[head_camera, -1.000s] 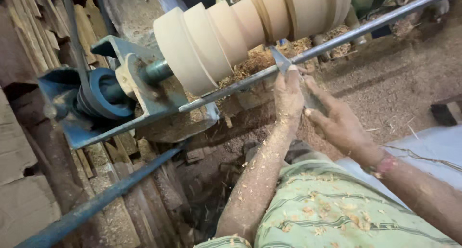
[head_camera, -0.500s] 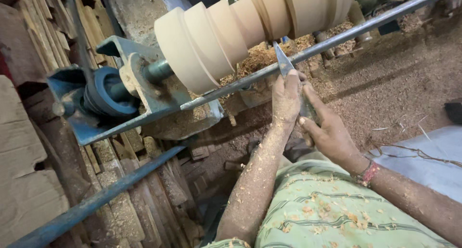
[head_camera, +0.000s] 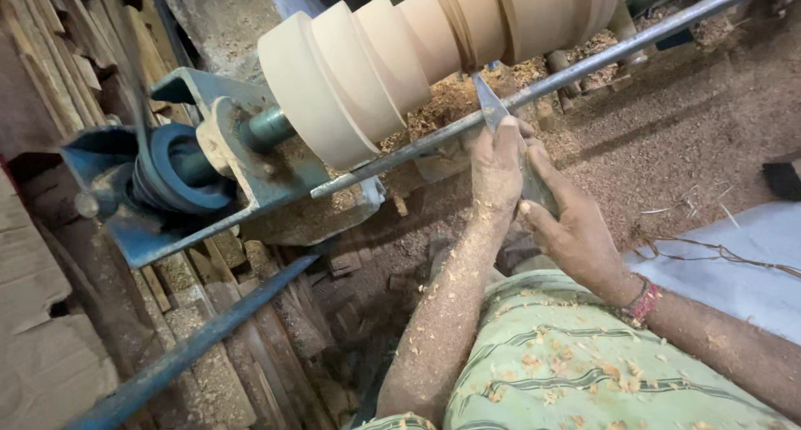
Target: The person holds a small paper template against a spinning wooden workpiece on a lathe and marks it with a red pencil. They then use a chisel, braced on the tool rest with both hands, to shape and smooth the rotating wood, cutting grooves and profiles into the piece.
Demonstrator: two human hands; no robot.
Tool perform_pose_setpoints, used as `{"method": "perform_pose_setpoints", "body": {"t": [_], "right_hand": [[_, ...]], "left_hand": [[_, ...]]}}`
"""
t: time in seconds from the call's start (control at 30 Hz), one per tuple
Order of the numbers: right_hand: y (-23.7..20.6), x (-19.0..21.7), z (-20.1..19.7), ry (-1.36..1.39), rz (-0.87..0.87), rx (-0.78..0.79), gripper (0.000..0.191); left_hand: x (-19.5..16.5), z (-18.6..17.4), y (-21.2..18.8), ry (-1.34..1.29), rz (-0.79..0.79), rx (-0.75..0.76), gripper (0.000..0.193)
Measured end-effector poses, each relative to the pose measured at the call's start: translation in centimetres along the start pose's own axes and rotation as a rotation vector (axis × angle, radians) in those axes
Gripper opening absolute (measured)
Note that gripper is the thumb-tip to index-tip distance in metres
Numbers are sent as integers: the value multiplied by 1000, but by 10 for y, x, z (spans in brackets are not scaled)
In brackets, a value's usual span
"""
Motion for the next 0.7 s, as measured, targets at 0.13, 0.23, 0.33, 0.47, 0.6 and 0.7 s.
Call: {"method": "perform_pose_setpoints", "body": {"t": [0.13,0.23,0.33,0.47,0.6,0.7], "right_hand": [[-1,-6,1,-3,51,1,70],[0,-8,0,13,67,4,70],[0,-9,-1,1,27,6,70],[2,-9,-3,25,105,16,70],[7,-8,-10,-5,143,57,70],[11,-6,-15,-20,172,76,72]], "left_hand": [[1,0,-1,14,-10,14,31],[4,-2,-1,39,50,37,33],[6,-3,0,60,61,37,33],[7,-2,0,46,53,46,34],[5,1,0,1,65,29,35],[3,1,0,263,144,-57,39]]}}
Point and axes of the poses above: each hand's wrist, its own y-axis towards the middle knuckle, its own z-axis out of the palm, x = y × z, the point moved 1 cm from there along y, towards the middle knuckle, and after that the axes turned 2 degrees about -y, right-handed, at the moved point
